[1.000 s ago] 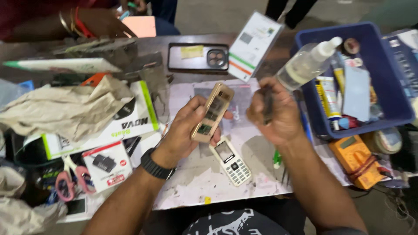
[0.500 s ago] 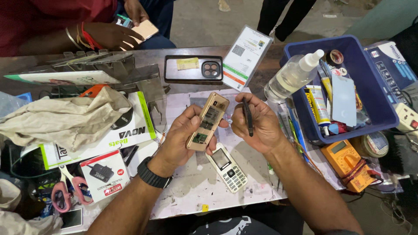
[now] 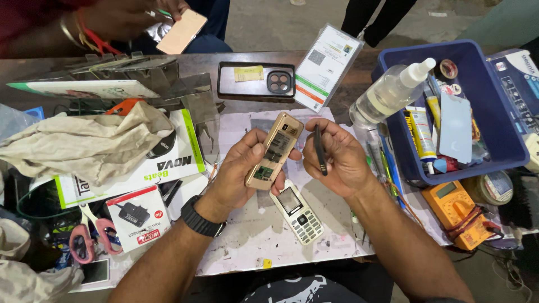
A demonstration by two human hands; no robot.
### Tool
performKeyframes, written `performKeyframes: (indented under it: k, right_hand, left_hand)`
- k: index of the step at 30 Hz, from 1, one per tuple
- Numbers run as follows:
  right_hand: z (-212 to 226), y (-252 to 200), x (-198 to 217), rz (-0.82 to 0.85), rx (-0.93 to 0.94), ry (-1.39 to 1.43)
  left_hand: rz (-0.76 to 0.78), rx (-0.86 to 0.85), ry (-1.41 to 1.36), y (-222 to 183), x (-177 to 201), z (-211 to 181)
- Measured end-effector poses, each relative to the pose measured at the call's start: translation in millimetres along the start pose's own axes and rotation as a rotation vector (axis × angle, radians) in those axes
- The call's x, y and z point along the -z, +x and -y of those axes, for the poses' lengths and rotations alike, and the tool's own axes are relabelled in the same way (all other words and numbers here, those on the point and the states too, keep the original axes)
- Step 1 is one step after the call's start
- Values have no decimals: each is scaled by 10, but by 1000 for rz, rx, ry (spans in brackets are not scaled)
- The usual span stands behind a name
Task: The person disassembles a mobile phone, removes the battery, and uses tweezers to adjust internal components. They wipe the phone with a cloth and continue manipulating the circuit board and connectors.
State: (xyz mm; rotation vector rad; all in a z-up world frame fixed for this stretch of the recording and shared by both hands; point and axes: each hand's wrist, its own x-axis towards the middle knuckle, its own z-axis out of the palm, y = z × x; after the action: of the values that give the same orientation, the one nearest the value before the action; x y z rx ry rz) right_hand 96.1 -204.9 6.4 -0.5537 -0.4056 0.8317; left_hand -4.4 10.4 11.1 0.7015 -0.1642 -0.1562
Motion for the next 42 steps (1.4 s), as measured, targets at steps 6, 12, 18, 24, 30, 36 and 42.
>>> performKeyframes:
  k: [6,12,18,24,30,36,42]
  right_hand:
    - [32,-204,-583,-430,-220,-173]
    - [315,-877,-1039,98,-568,-45]
    - [401,-728,-1223,188,-571,-209]
    - [392,-732,-1306,176,-543,-54]
    - [373,-722,-1311,195,-501,-136]
    - [364,-780,-1275,234,-445,-175]
    - [353,-799,-1261,280,-434,-106]
  left_hand:
    - [4,1,31,-31,34,-18]
    - [-20,42,65,-25,49,17]
    - [-23,19,96,-17,-25,-37]
    - [-14,19,90,-16,5,-30]
    - [-1,-5,94,-24,-21,-43]
    - [16,-10,93,-14,-8,-31]
    - [0,4,110,-30,-14,-49]
